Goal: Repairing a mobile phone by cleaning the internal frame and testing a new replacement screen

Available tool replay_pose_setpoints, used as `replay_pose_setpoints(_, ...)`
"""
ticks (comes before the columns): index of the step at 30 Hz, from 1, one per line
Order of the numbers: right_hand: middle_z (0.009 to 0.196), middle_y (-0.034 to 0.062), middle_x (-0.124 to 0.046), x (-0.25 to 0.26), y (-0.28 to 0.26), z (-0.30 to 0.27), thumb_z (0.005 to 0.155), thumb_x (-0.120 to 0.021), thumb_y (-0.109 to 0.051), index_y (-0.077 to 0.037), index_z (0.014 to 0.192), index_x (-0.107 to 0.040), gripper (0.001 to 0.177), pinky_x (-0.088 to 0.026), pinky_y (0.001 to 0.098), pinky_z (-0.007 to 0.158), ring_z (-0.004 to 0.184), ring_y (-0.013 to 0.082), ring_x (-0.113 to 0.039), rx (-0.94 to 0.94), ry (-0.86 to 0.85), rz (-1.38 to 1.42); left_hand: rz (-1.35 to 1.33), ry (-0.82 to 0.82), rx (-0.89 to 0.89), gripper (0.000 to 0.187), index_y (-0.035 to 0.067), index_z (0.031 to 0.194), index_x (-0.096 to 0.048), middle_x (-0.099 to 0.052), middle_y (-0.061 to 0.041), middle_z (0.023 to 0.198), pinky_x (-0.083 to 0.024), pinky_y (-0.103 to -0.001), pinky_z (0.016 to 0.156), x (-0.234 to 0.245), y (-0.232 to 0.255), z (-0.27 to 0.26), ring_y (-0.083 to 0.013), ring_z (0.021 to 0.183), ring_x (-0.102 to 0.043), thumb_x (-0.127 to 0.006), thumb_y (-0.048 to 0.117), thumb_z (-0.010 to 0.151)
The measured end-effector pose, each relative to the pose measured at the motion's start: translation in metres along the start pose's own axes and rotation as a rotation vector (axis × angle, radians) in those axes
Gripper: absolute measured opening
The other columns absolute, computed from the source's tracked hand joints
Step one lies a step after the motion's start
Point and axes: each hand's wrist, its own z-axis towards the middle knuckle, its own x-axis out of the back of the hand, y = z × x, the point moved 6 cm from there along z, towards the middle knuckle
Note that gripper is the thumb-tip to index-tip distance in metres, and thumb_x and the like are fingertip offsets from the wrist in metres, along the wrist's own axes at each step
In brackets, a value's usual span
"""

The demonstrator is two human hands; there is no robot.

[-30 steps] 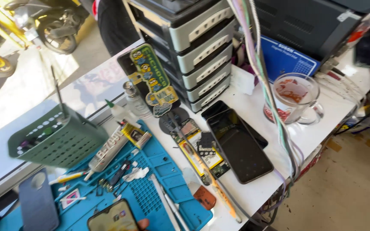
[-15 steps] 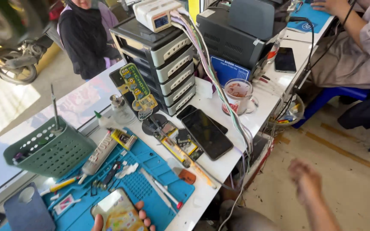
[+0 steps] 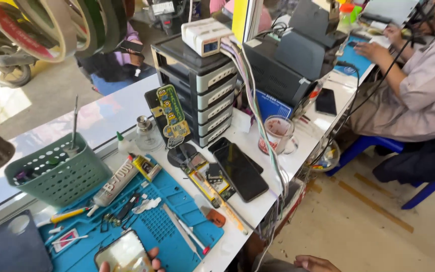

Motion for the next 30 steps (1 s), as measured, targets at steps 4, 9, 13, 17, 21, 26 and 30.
replay_pose_setpoints(4,0.141,0.0108,-0.078,0.041,-0.009,-0.019,0.088,-0.077,-0.027,-0.005,0.139,-0.073,0.056,-0.036,0.0295,0.119,0.132,0.0208,-0.068,0.062,0.017,-0.474,0.067,0.001,-0.029,0.123,0.000,0.149,-0.039,-0.061,-0.017,0.129,-0.047,-0.056,0.099,-0.046,-0.013,0.000,-0.0382,0.114,-0.061,-0.066,0.097,0.078)
replay_pose_setpoints(9,0.143,-0.0024,-0.077,0.005,-0.031,-0.068,0.086,-0.074,-0.042,-0.015,0.129,-0.083,0.052,-0.030,0.0221,0.125,0.139,0.0076,-0.063,0.200,0.135,-0.823,0.215,0.478,-0.189,0.111,-0.007,0.143,-0.052,-0.064,-0.018,0.118,-0.045,-0.058,0.094,-0.134,-0.033,-0.011,-0.0393,0.102,-0.062,-0.047,0.087,0.085)
replay_pose_setpoints(13,0.110,0.0109,-0.087,-0.045,-0.048,-0.100,0.089,-0.072,-0.014,-0.001,0.122,-0.081,0.036,-0.049,0.0275,0.106,0.105,0.0188,-0.076,0.446,0.294,-0.600,0.245,0.578,-0.240,0.093,-0.005,0.136,-0.059,-0.065,-0.017,0.108,-0.052,-0.051,0.091,-0.188,-0.044,-0.013,-0.0328,0.093,-0.063,-0.050,0.075,0.089)
replay_pose_setpoints(17,0.108,0.0070,-0.080,-0.124,-0.078,-0.168,0.097,-0.070,-0.013,-0.004,0.115,-0.077,0.021,-0.050,0.0278,0.099,0.097,0.0144,-0.071,0.827,0.415,-0.690,0.180,0.244,-0.207,0.081,-0.004,0.129,-0.061,-0.071,-0.015,0.106,-0.056,-0.047,0.095,-0.203,-0.044,-0.011,-0.0297,0.093,-0.071,-0.062,0.064,0.086)
replay_pose_setpoints(21,0.109,0.0249,-0.070,-0.214,-0.077,-0.226,0.108,-0.062,0.007,0.015,0.120,-0.064,0.014,-0.056,0.0316,0.092,0.092,0.0252,-0.067,0.969,0.377,-0.320,0.285,0.238,-0.267,0.082,-0.002,0.129,-0.059,-0.068,-0.013,0.107,-0.056,-0.044,0.091,-0.202,-0.041,-0.014,-0.0260,0.094,-0.068,-0.061,0.067,0.084)
replay_pose_setpoints(26,0.107,0.0149,-0.081,-0.323,-0.083,-0.260,0.090,-0.067,-0.008,0.002,0.113,-0.072,0.025,-0.065,0.0288,0.090,0.096,0.0204,-0.080,1.002,-0.126,-0.415,0.298,0.158,-0.235,0.079,-0.001,0.133,-0.058,-0.070,-0.016,0.115,-0.056,-0.046,0.097,-0.199,-0.044,-0.011,-0.0291,0.099,-0.070,-0.065,0.063,0.086)
replay_pose_setpoints(30,0.120,0.0110,-0.079,-0.374,-0.083,-0.250,0.090,-0.065,-0.016,-0.003,0.126,-0.068,0.039,-0.062,0.0295,0.092,0.105,0.0180,-0.077,0.838,-0.266,-0.493,0.333,0.198,-0.232,0.082,0.000,0.136,-0.057,-0.071,-0.018,0.119,-0.055,-0.048,0.100,-0.193,-0.042,-0.014,-0.0315,0.103,-0.071,-0.062,0.065,0.086)
